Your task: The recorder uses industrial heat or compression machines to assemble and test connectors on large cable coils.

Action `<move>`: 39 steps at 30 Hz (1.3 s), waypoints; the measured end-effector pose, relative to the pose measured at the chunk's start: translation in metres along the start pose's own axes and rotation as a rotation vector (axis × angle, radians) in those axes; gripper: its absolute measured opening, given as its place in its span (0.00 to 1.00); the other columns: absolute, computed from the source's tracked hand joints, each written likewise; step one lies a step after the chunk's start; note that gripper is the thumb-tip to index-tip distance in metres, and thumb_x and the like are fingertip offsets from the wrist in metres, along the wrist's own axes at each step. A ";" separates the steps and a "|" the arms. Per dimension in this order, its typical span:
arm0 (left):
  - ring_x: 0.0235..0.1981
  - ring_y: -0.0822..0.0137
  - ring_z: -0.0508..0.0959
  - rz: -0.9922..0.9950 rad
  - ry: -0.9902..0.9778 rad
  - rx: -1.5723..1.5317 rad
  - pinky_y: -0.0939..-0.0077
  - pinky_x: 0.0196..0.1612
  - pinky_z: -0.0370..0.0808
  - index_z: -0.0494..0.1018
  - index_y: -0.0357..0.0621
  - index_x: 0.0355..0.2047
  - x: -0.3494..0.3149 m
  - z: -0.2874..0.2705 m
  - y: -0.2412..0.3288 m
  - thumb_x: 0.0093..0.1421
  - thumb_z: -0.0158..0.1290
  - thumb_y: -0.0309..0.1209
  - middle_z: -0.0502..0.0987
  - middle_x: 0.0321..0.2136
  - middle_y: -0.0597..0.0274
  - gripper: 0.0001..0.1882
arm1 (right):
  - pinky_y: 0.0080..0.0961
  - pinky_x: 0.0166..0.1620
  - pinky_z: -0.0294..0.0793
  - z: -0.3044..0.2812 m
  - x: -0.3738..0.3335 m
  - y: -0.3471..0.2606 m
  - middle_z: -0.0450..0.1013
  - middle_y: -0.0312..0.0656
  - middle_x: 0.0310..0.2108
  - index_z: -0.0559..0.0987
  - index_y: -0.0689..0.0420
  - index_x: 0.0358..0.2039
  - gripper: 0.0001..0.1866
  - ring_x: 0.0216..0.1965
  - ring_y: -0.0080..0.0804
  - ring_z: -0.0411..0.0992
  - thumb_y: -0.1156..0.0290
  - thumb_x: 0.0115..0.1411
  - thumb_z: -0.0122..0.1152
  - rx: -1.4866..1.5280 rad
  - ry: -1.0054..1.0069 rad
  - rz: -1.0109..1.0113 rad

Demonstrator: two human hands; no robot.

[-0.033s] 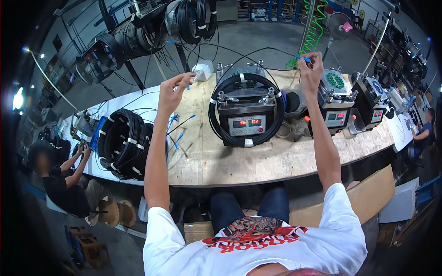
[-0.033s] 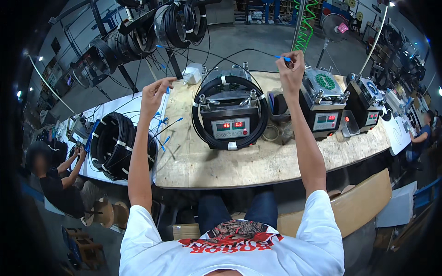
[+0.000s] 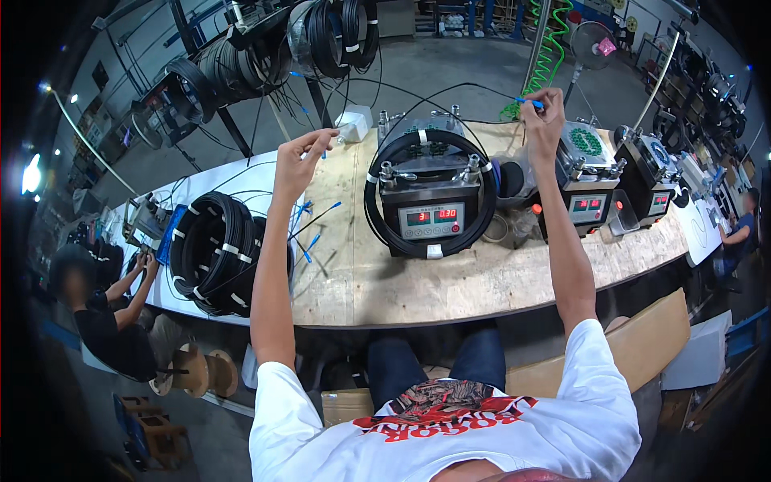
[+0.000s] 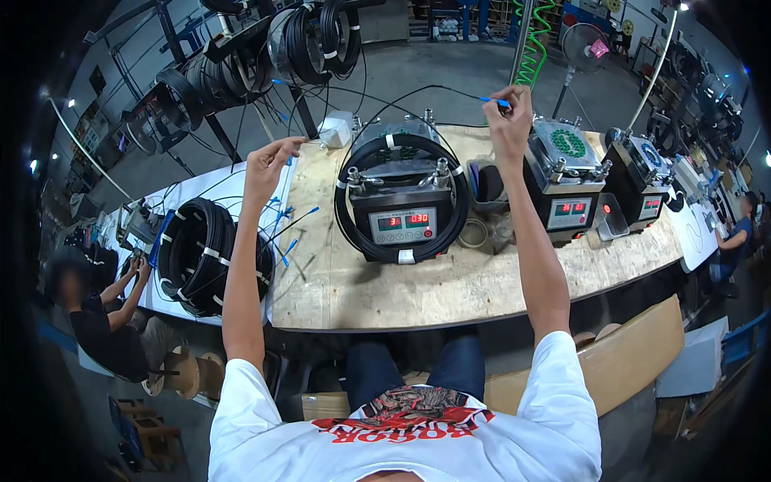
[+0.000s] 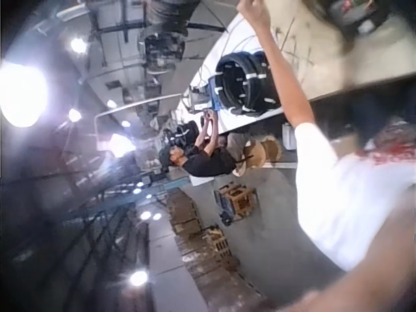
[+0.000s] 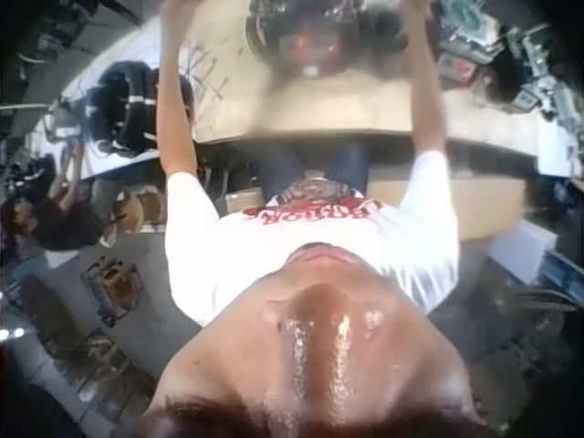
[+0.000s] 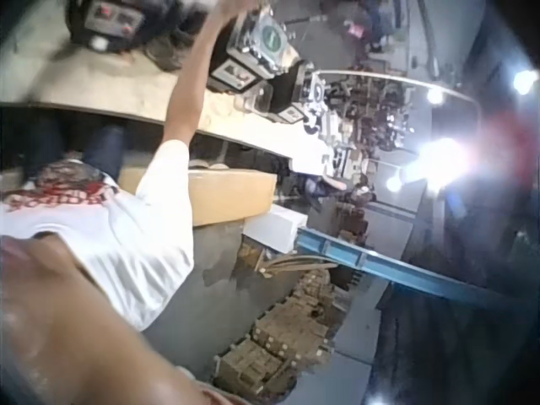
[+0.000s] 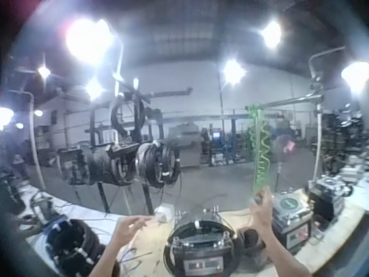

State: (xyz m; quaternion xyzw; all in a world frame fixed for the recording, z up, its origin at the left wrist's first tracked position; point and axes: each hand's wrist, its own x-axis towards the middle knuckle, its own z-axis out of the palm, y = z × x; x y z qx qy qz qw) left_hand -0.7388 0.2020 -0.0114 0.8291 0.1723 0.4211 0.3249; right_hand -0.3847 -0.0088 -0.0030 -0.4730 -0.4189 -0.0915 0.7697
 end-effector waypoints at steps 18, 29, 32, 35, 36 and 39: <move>0.34 0.74 0.79 -0.262 -0.070 -0.592 0.81 0.39 0.76 0.73 0.38 0.48 0.097 0.131 -0.094 0.67 0.54 0.29 0.81 0.33 0.59 0.12 | 0.19 0.38 0.75 0.046 0.029 0.120 0.75 0.40 0.33 0.75 0.65 0.42 0.11 0.32 0.23 0.74 0.75 0.61 0.64 0.034 -0.807 0.567; 0.30 0.78 0.75 -0.180 -0.186 -0.510 0.84 0.36 0.72 0.71 0.36 0.48 0.105 0.154 -0.095 0.65 0.56 0.30 0.79 0.29 0.63 0.14 | 0.18 0.38 0.75 0.074 0.012 0.147 0.78 0.37 0.31 0.80 0.64 0.41 0.12 0.31 0.19 0.74 0.72 0.59 0.68 0.061 -0.874 0.555; 0.29 0.78 0.75 -0.166 -0.194 -0.430 0.83 0.35 0.71 0.71 0.36 0.47 0.104 0.152 -0.097 0.65 0.57 0.32 0.79 0.28 0.64 0.15 | 0.17 0.37 0.74 0.076 0.009 0.142 0.78 0.35 0.30 0.81 0.62 0.40 0.12 0.31 0.17 0.73 0.70 0.58 0.69 0.067 -0.865 0.578; 0.28 0.78 0.74 -0.164 -0.176 -0.388 0.83 0.34 0.71 0.72 0.36 0.46 0.104 0.153 -0.096 0.64 0.59 0.33 0.79 0.28 0.64 0.15 | 0.16 0.36 0.73 0.076 0.011 0.145 0.78 0.33 0.29 0.81 0.62 0.40 0.12 0.31 0.17 0.73 0.69 0.58 0.69 0.004 -0.889 0.526; 0.28 0.78 0.74 -0.166 -0.158 -0.391 0.84 0.34 0.71 0.72 0.37 0.44 0.104 0.154 -0.094 0.63 0.59 0.34 0.79 0.28 0.65 0.15 | 0.16 0.36 0.73 0.076 0.010 0.146 0.78 0.33 0.29 0.81 0.62 0.40 0.12 0.31 0.17 0.73 0.69 0.58 0.69 0.001 -0.888 0.529; 0.28 0.78 0.74 -0.217 -0.161 -0.397 0.83 0.33 0.71 0.72 0.37 0.43 0.102 0.157 -0.098 0.63 0.59 0.34 0.79 0.28 0.64 0.14 | 0.16 0.35 0.72 0.078 0.009 0.148 0.78 0.33 0.29 0.82 0.62 0.40 0.13 0.30 0.16 0.72 0.68 0.58 0.69 0.011 -0.887 0.484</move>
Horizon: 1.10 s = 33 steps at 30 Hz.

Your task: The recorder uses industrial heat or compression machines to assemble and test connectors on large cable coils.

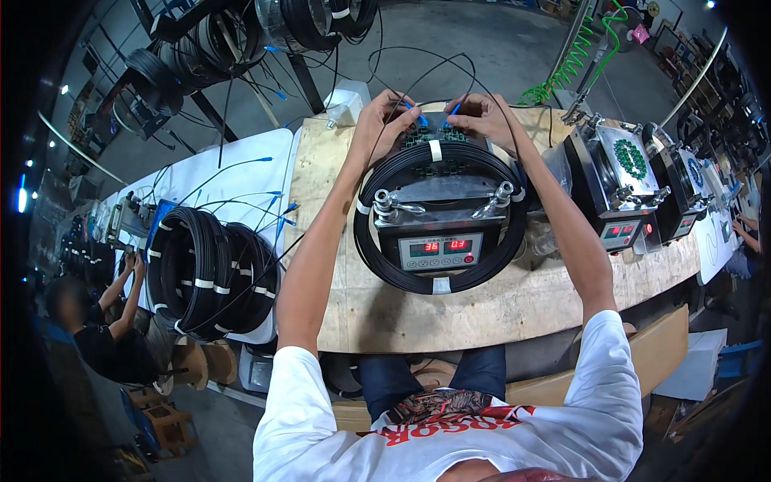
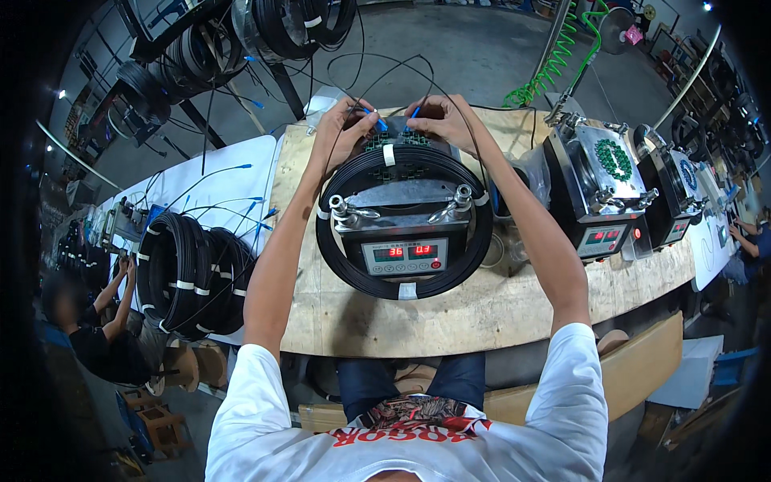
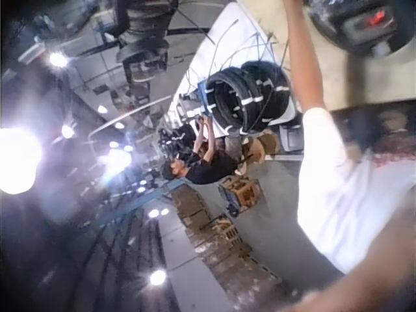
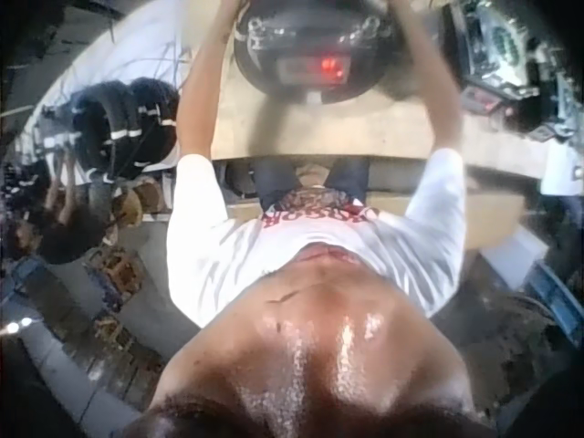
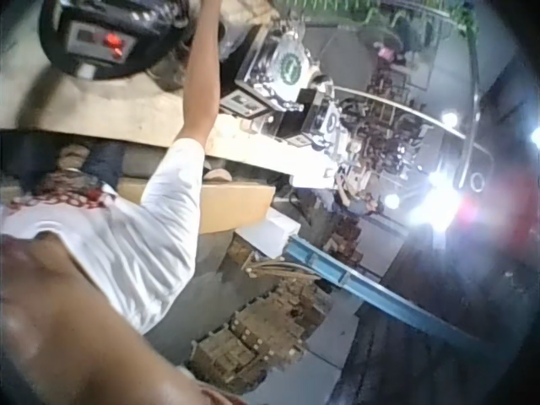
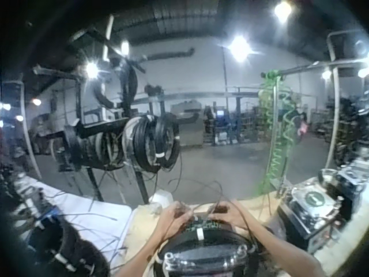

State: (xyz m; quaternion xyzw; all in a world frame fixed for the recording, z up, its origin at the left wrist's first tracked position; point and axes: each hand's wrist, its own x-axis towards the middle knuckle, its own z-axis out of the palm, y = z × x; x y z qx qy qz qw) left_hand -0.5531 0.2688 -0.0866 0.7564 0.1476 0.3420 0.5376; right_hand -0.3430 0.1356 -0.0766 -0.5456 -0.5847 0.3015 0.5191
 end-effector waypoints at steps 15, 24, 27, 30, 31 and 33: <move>0.28 0.79 0.74 -0.011 0.098 -0.105 0.85 0.32 0.71 0.75 0.37 0.39 -0.004 0.010 0.003 0.61 0.62 0.31 0.78 0.27 0.66 0.12 | 0.18 0.27 0.59 -0.004 0.013 -0.007 0.67 0.29 0.20 0.71 0.59 0.24 0.19 0.24 0.14 0.61 0.61 0.57 0.71 -0.408 -0.070 -0.074; 0.25 0.81 0.72 -0.022 0.139 -0.069 0.84 0.29 0.69 0.77 0.36 0.36 -0.004 0.012 -0.004 0.60 0.62 0.32 0.77 0.23 0.68 0.11 | 0.27 0.27 0.62 0.002 0.016 -0.022 0.67 0.41 0.18 0.72 0.63 0.30 0.23 0.22 0.27 0.62 0.54 0.56 0.68 -0.602 -0.144 -0.220; 0.25 0.80 0.72 -0.010 0.130 0.009 0.84 0.29 0.68 0.77 0.35 0.36 -0.005 0.010 -0.006 0.62 0.61 0.32 0.77 0.23 0.67 0.11 | 0.28 0.27 0.62 0.003 0.017 -0.018 0.68 0.45 0.19 0.71 0.63 0.31 0.24 0.22 0.29 0.62 0.53 0.57 0.67 -0.594 -0.155 -0.235; 0.25 0.79 0.73 0.011 0.125 0.030 0.83 0.28 0.68 0.78 0.35 0.35 -0.009 0.007 -0.004 0.62 0.61 0.32 0.78 0.23 0.67 0.11 | 0.32 0.29 0.63 0.007 0.020 -0.019 0.66 0.46 0.18 0.70 0.64 0.31 0.21 0.21 0.33 0.61 0.58 0.57 0.67 -0.554 -0.225 -0.137; 0.25 0.79 0.73 0.011 0.121 0.025 0.83 0.28 0.68 0.78 0.35 0.35 -0.007 0.008 -0.001 0.62 0.61 0.32 0.78 0.23 0.67 0.11 | 0.31 0.29 0.63 0.004 0.020 -0.017 0.65 0.44 0.18 0.71 0.64 0.31 0.20 0.21 0.31 0.61 0.60 0.57 0.68 -0.503 -0.245 -0.128; 0.25 0.80 0.74 0.170 0.075 0.202 0.82 0.27 0.68 0.78 0.35 0.34 -0.005 0.009 0.004 0.61 0.61 0.32 0.78 0.22 0.65 0.10 | 0.31 0.29 0.63 0.002 0.019 -0.013 0.65 0.42 0.18 0.71 0.64 0.31 0.19 0.22 0.28 0.60 0.61 0.57 0.69 -0.454 -0.263 -0.116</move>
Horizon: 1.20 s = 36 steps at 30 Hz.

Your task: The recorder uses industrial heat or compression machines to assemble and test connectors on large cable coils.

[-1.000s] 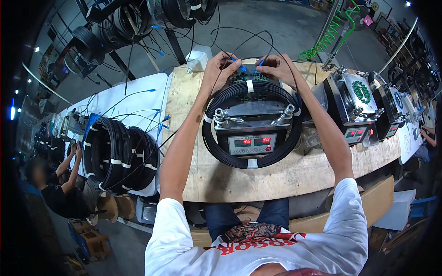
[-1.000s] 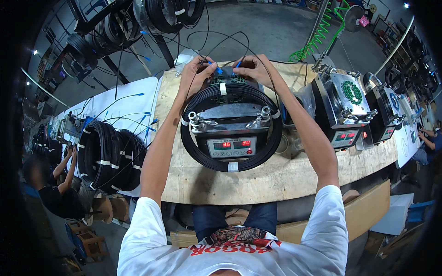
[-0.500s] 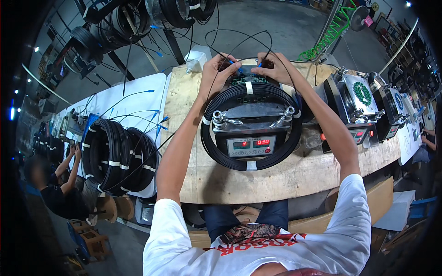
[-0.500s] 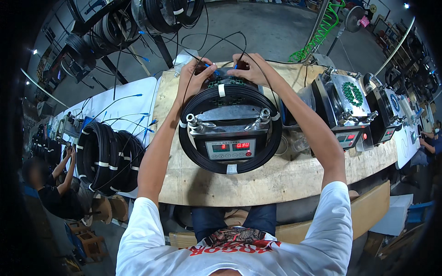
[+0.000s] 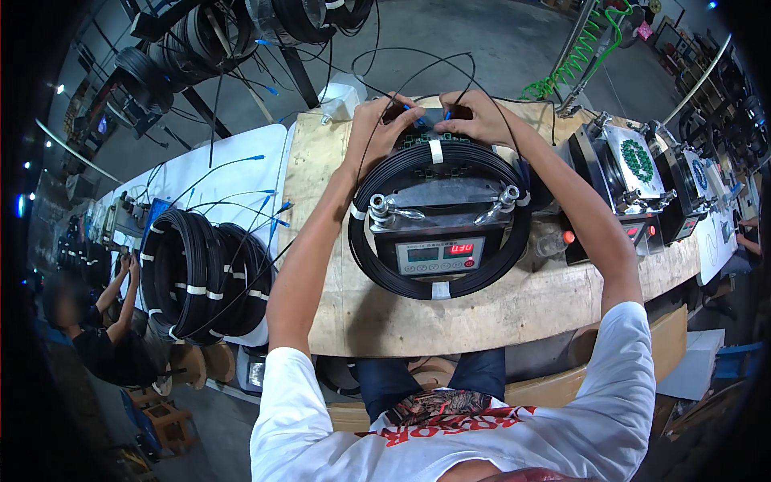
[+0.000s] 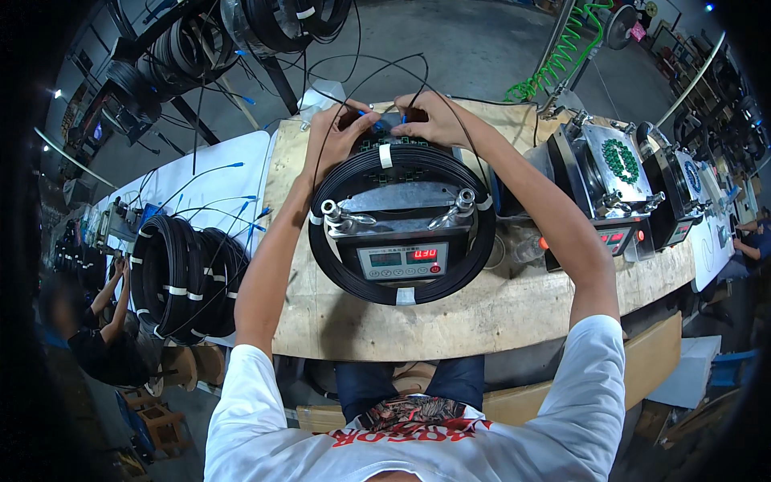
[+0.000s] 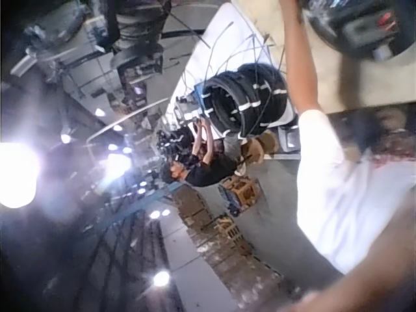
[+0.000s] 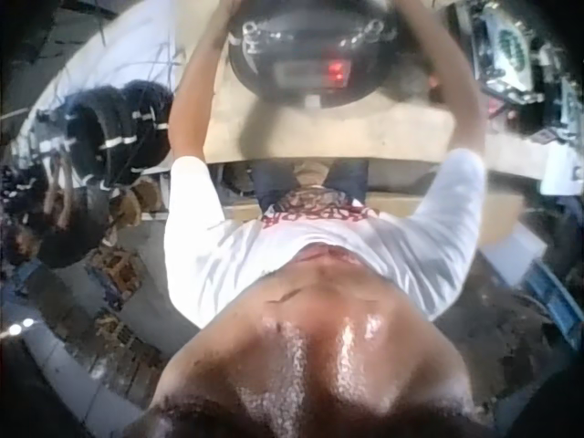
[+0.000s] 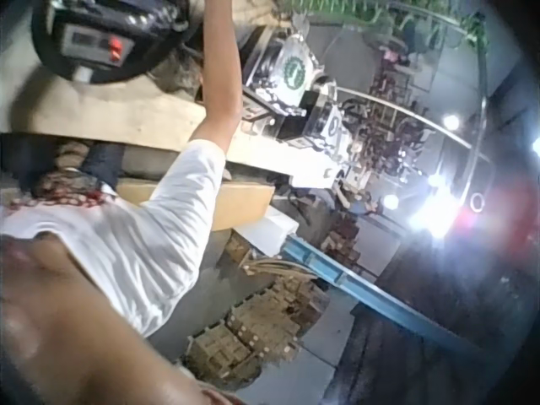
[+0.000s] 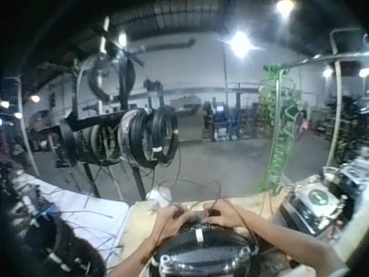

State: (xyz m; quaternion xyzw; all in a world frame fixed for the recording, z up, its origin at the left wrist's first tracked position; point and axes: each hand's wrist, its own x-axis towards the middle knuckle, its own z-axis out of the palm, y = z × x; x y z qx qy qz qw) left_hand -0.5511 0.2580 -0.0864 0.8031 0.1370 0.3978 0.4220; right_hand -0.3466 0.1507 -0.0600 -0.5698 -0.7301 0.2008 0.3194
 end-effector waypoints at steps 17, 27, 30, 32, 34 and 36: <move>0.26 0.70 0.78 0.015 -0.383 0.316 0.73 0.33 0.74 0.81 0.38 0.33 0.026 -0.017 0.021 0.57 0.64 0.36 0.81 0.26 0.57 0.12 | 0.18 0.28 0.61 0.012 -0.012 0.002 0.71 0.32 0.19 0.75 0.61 0.28 0.13 0.23 0.15 0.63 0.67 0.56 0.69 0.092 0.153 0.078; 0.30 0.68 0.79 0.082 -0.321 0.257 0.75 0.37 0.74 0.82 0.40 0.35 0.017 -0.009 0.007 0.57 0.64 0.35 0.82 0.31 0.58 0.11 | 0.18 0.31 0.67 -0.004 -0.019 0.006 0.75 0.35 0.24 0.79 0.62 0.36 0.12 0.27 0.16 0.68 0.68 0.57 0.68 0.114 0.136 0.006; 0.39 0.62 0.78 0.241 -0.268 0.402 0.70 0.44 0.74 0.81 0.41 0.38 0.013 -0.012 0.000 0.59 0.62 0.37 0.80 0.40 0.56 0.13 | 0.22 0.34 0.73 -0.022 -0.016 -0.002 0.77 0.37 0.29 0.80 0.62 0.43 0.11 0.28 0.18 0.70 0.74 0.60 0.60 0.224 0.085 0.192; 0.51 0.53 0.72 0.442 -0.220 0.608 0.58 0.58 0.66 0.79 0.45 0.46 0.016 -0.011 0.002 0.63 0.55 0.41 0.76 0.51 0.53 0.17 | 0.22 0.34 0.73 -0.029 -0.010 0.005 0.77 0.37 0.29 0.80 0.60 0.44 0.11 0.28 0.18 0.70 0.75 0.60 0.59 0.056 0.179 0.143; 0.50 0.53 0.73 0.458 -0.193 0.714 0.57 0.61 0.63 0.79 0.45 0.48 0.017 -0.008 0.004 0.65 0.52 0.41 0.76 0.50 0.52 0.18 | 0.24 0.33 0.73 -0.033 -0.001 0.012 0.77 0.39 0.29 0.80 0.56 0.45 0.14 0.27 0.23 0.73 0.65 0.60 0.64 -0.160 0.273 0.030; 0.49 0.56 0.76 0.298 -0.396 0.785 0.56 0.65 0.55 0.77 0.47 0.52 0.019 -0.012 0.007 0.69 0.44 0.43 0.79 0.47 0.52 0.20 | 0.25 0.33 0.74 -0.035 0.008 0.014 0.77 0.40 0.28 0.80 0.56 0.43 0.19 0.27 0.26 0.75 0.55 0.59 0.63 -0.375 0.224 0.103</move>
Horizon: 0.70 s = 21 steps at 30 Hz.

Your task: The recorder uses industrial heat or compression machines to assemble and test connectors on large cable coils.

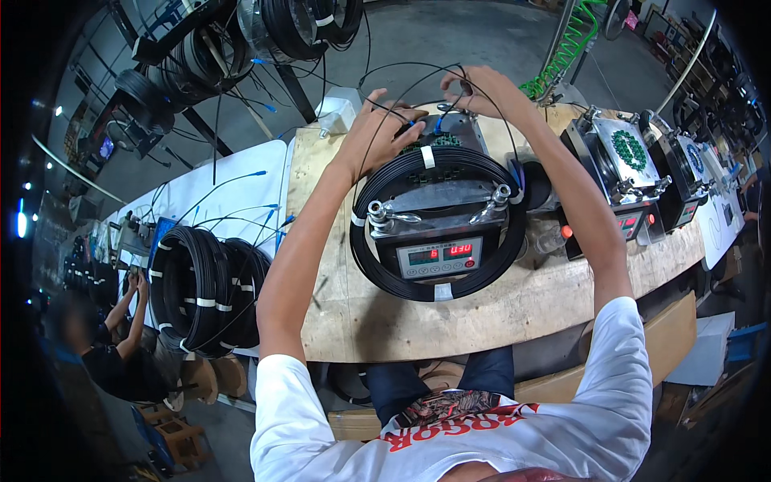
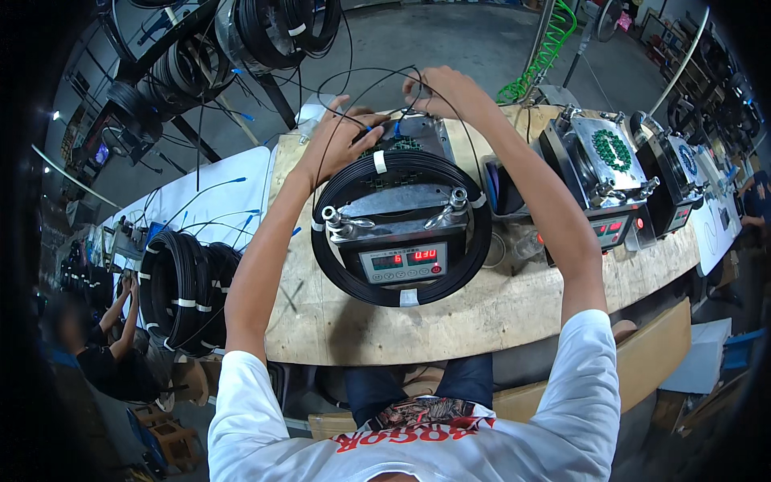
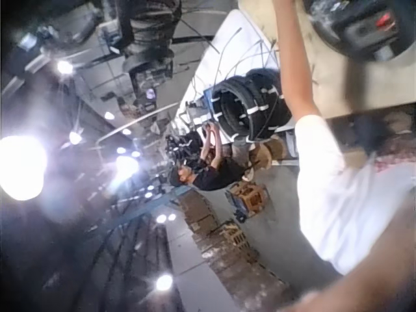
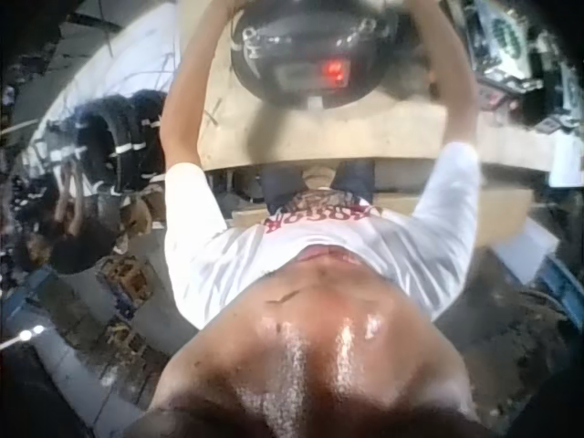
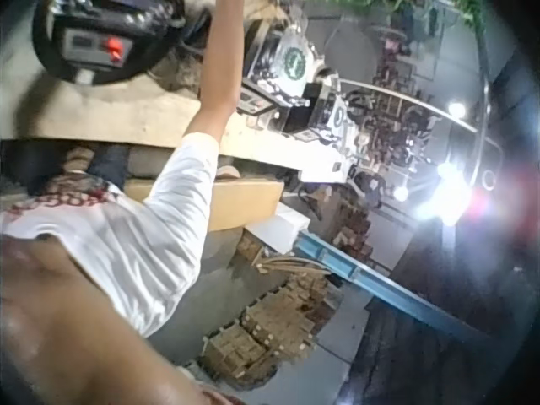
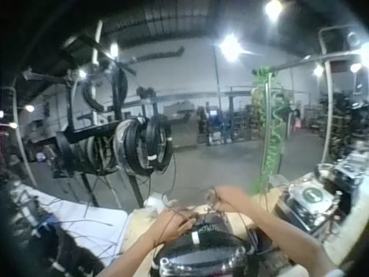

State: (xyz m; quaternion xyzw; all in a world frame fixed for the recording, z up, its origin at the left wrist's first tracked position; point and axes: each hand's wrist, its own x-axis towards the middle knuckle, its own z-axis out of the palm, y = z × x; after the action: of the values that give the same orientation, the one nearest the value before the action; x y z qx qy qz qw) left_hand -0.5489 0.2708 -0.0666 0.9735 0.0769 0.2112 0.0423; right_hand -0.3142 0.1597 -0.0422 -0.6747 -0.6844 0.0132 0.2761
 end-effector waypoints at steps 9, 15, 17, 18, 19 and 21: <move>0.45 0.60 0.77 0.050 0.071 -0.108 0.63 0.61 0.59 0.77 0.46 0.52 0.007 0.004 0.001 0.69 0.43 0.44 0.80 0.45 0.56 0.22 | 0.22 0.15 0.69 0.004 0.044 0.045 0.74 0.48 0.20 0.75 0.66 0.26 0.19 0.15 0.33 0.73 0.60 0.62 0.52 0.308 -0.477 0.594; 0.46 0.60 0.77 0.018 0.049 -0.116 0.64 0.61 0.58 0.76 0.48 0.53 0.007 0.000 0.008 0.69 0.42 0.45 0.80 0.46 0.56 0.21 | 0.22 0.18 0.73 0.005 0.004 0.087 0.74 0.44 0.24 0.74 0.66 0.37 0.11 0.19 0.28 0.74 0.70 0.62 0.49 0.801 -0.240 0.693; 0.46 0.60 0.77 -0.010 0.038 -0.109 0.64 0.61 0.58 0.76 0.49 0.53 -0.002 -0.003 0.001 0.69 0.42 0.45 0.80 0.46 0.56 0.22 | 0.28 0.38 0.84 0.009 -0.011 0.059 0.74 0.40 0.31 0.67 0.62 0.53 0.16 0.29 0.25 0.77 0.68 0.68 0.48 0.946 -0.100 0.558; 0.46 0.60 0.77 -0.023 0.030 -0.110 0.63 0.61 0.58 0.76 0.49 0.53 -0.005 -0.005 -0.001 0.69 0.42 0.45 0.80 0.46 0.56 0.22 | 0.28 0.38 0.84 0.012 -0.015 0.053 0.74 0.40 0.31 0.67 0.62 0.53 0.16 0.29 0.25 0.77 0.68 0.68 0.48 0.946 -0.105 0.554; 0.46 0.60 0.77 -0.021 0.034 -0.113 0.63 0.61 0.58 0.76 0.49 0.53 -0.003 -0.004 0.000 0.69 0.42 0.45 0.80 0.46 0.56 0.22 | 0.27 0.41 0.82 0.012 -0.022 0.052 0.73 0.38 0.31 0.67 0.61 0.55 0.17 0.32 0.24 0.76 0.68 0.68 0.50 0.958 -0.067 0.461; 0.46 0.60 0.77 -0.025 0.025 -0.114 0.63 0.61 0.58 0.76 0.49 0.53 -0.002 -0.005 0.002 0.69 0.42 0.45 0.80 0.46 0.55 0.22 | 0.25 0.43 0.80 0.013 -0.025 0.055 0.72 0.36 0.32 0.67 0.60 0.57 0.19 0.34 0.22 0.75 0.68 0.68 0.52 0.968 -0.032 0.364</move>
State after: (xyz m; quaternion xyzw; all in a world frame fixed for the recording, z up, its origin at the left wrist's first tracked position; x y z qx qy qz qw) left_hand -0.5528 0.2690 -0.0632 0.9657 0.0777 0.2269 0.0995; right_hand -0.2709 0.1458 -0.0835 -0.5775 -0.4758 0.3862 0.5394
